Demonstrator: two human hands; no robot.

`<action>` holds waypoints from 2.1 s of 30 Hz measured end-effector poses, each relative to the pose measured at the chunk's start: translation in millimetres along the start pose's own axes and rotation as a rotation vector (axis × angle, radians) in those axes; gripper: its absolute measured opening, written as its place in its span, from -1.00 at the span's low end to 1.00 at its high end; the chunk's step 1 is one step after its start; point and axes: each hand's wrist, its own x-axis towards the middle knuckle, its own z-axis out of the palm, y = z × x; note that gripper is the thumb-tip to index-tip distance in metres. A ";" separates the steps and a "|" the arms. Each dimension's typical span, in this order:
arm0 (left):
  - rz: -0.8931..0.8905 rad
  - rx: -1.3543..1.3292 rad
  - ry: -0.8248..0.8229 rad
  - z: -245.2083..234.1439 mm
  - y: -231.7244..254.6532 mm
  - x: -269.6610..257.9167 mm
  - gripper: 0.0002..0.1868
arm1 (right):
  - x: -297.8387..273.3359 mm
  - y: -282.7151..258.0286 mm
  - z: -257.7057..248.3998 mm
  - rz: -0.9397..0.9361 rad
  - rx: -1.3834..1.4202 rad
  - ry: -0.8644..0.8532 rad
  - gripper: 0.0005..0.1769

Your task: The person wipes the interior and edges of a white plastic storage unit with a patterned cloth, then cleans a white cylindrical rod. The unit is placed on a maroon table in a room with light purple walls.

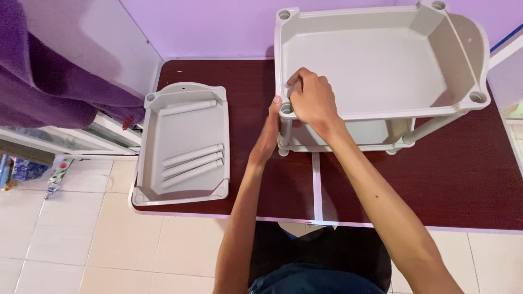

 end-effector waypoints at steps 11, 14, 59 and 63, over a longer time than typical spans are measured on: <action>0.104 0.121 -0.075 -2.4 -47.2 2.9 0.01 | 9.8 8.5 15.5 0.014 -0.074 -0.044 -0.69; 0.176 0.050 0.003 6.1 -42.7 2.0 -0.17 | 9.9 8.2 17.6 0.066 0.000 -0.079 -0.66; 0.239 -0.234 0.360 -53.1 -18.0 -0.1 -0.29 | -61.1 143.3 -89.5 -0.761 -0.144 0.368 -0.88; 0.223 0.078 0.627 -64.1 -6.8 -10.9 -0.25 | -58.7 146.3 -98.0 -0.765 0.022 0.382 -0.88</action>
